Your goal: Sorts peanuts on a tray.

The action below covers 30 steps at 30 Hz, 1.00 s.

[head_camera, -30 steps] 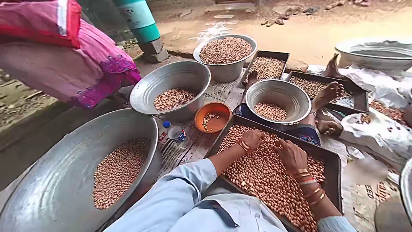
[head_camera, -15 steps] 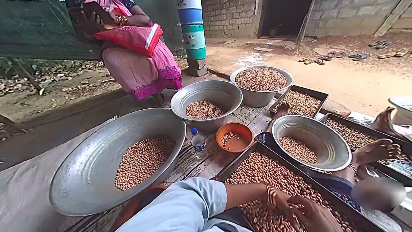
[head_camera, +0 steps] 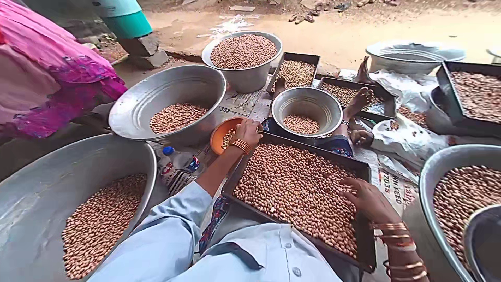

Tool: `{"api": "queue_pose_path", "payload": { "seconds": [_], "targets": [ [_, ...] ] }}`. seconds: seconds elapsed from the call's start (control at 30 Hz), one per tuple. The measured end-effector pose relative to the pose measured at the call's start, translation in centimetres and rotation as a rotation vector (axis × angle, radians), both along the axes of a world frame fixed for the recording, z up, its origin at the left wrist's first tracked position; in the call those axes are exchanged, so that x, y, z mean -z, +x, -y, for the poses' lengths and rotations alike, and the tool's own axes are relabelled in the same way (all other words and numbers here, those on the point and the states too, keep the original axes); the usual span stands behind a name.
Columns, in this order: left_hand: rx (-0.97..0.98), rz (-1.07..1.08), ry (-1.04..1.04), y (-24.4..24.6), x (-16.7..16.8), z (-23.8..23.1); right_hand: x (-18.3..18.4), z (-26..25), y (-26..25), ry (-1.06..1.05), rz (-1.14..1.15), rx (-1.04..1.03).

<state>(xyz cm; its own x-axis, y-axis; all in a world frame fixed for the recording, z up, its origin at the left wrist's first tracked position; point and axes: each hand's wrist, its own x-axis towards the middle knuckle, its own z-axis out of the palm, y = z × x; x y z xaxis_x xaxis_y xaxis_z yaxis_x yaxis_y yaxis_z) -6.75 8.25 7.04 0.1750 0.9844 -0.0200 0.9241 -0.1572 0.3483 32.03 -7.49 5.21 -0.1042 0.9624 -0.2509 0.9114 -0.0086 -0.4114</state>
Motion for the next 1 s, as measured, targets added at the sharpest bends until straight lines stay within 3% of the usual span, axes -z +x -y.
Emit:
{"api": "queue_pose_path", "payload": {
  "seconds": [0.13,0.3,0.37,0.5,0.63,0.77,0.83,0.9,1.0],
  "targets": [
    [0.350,0.035,-0.285,6.2,1.2,1.4,0.4,-1.9,-0.1,-0.006,0.055,0.111],
    [0.304,-0.241,-0.230,14.1,5.0,4.6,2.9,-2.5,-0.8,0.097,0.213,0.172],
    [0.353,-0.255,-0.262,16.4,6.1,7.5,3.0,-1.8,-2.0,-0.009,0.273,0.128],
    [0.538,-0.262,-0.501,18.8,5.2,13.0,2.2,1.4,-4.8,-0.312,0.274,-0.010],
    [0.591,-0.109,-0.643,19.3,5.1,15.3,2.7,4.1,-4.8,-0.399,0.112,-0.036],
    [0.498,0.426,-0.818,18.5,5.7,14.3,3.7,4.9,-3.2,-0.215,-0.208,0.135],
    [0.510,0.633,-0.766,18.2,5.1,13.3,3.6,5.3,-2.8,-0.036,-0.366,0.204],
    [0.554,0.686,-0.565,17.2,4.1,11.5,3.1,5.5,-2.6,0.109,-0.514,0.225],
    [0.519,0.342,-0.096,14.0,3.6,8.2,1.3,6.0,-2.0,0.222,-0.624,0.239]
  ]
}}
